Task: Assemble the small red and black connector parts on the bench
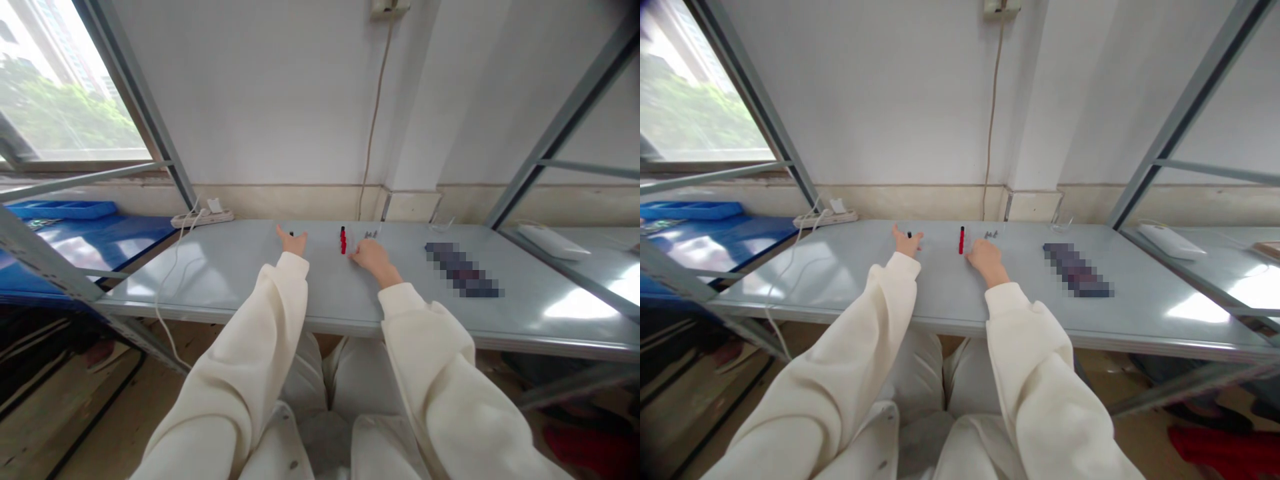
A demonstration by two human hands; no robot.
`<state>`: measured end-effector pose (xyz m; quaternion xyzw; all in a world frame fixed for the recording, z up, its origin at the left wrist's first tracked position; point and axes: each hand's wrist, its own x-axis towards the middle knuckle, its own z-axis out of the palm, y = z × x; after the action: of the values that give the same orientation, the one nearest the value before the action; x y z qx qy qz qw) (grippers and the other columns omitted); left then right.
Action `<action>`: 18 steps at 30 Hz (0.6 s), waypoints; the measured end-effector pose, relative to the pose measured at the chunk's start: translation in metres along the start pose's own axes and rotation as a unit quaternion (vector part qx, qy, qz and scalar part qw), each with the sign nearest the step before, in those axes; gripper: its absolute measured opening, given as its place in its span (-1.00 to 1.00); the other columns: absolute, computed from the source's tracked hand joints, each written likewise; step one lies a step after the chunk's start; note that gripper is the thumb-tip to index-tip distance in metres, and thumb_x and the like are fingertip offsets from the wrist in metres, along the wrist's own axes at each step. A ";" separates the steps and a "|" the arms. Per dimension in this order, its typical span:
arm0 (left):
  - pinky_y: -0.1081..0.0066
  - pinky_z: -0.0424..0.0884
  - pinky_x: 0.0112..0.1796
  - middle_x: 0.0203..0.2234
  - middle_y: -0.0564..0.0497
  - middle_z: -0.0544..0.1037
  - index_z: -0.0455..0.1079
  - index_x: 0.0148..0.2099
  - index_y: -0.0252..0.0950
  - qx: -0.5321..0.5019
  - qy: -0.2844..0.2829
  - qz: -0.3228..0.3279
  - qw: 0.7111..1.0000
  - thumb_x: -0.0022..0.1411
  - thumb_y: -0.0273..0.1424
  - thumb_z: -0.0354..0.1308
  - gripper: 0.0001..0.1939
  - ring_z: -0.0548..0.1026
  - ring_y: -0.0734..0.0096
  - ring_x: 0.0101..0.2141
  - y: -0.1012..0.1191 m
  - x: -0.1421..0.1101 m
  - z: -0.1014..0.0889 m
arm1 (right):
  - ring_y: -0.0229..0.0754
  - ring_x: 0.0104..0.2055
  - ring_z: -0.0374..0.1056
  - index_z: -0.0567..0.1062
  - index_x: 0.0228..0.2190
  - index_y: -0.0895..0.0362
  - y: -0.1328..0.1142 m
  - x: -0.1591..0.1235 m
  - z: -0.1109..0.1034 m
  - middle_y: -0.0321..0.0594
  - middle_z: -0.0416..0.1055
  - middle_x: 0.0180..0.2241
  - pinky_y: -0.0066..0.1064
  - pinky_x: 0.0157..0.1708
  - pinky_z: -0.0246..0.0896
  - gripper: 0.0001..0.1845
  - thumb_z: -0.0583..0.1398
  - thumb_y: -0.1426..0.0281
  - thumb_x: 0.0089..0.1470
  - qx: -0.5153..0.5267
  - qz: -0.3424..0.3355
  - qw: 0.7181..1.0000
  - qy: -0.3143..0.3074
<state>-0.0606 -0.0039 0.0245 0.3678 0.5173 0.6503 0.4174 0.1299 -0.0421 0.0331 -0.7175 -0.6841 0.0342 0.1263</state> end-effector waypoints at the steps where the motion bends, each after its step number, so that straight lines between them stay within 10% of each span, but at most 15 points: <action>1: 0.51 0.33 -0.45 -0.02 -0.27 0.23 -0.35 0.21 -0.26 -0.006 0.021 -0.033 0.999 -0.14 -0.60 0.20 -0.01 0.43 0.42 -0.30 -0.001 0.004 -0.002 | 0.01 -0.24 0.35 0.47 -0.38 0.22 -0.001 -0.001 0.000 0.09 0.43 -0.35 -0.32 -0.36 0.17 -0.70 0.18 0.23 -0.09 0.005 -0.009 1.000 -0.001; 8: 0.55 0.39 -0.39 -0.37 -0.04 0.44 0.09 0.01 -0.30 -0.134 0.021 -0.120 0.984 -0.05 -0.69 0.14 -0.43 0.46 0.55 -0.39 -0.001 0.008 0.002 | -0.23 -0.55 0.26 0.37 -0.70 0.15 -0.008 0.000 0.002 -0.17 0.34 -0.67 -0.44 -0.53 0.03 -0.68 0.14 0.23 -0.07 0.086 -0.154 0.984 -0.025; 18: 0.53 0.39 -0.36 -0.50 -0.03 0.52 0.36 -0.42 -0.41 -0.159 -0.212 -0.151 0.952 -0.03 -0.56 0.19 -0.94 0.47 0.57 -0.51 0.013 -0.014 0.001 | -0.32 -0.57 0.15 0.34 -0.58 0.17 -0.024 -0.004 0.005 -0.30 0.29 -0.66 -0.49 -0.52 -0.01 -0.68 0.04 0.20 0.00 0.231 -0.233 0.944 0.033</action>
<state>-0.0563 -0.0182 0.0372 0.3436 0.3563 0.5606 0.6639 0.1054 -0.0444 0.0335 -0.4901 -0.8009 0.1370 0.3155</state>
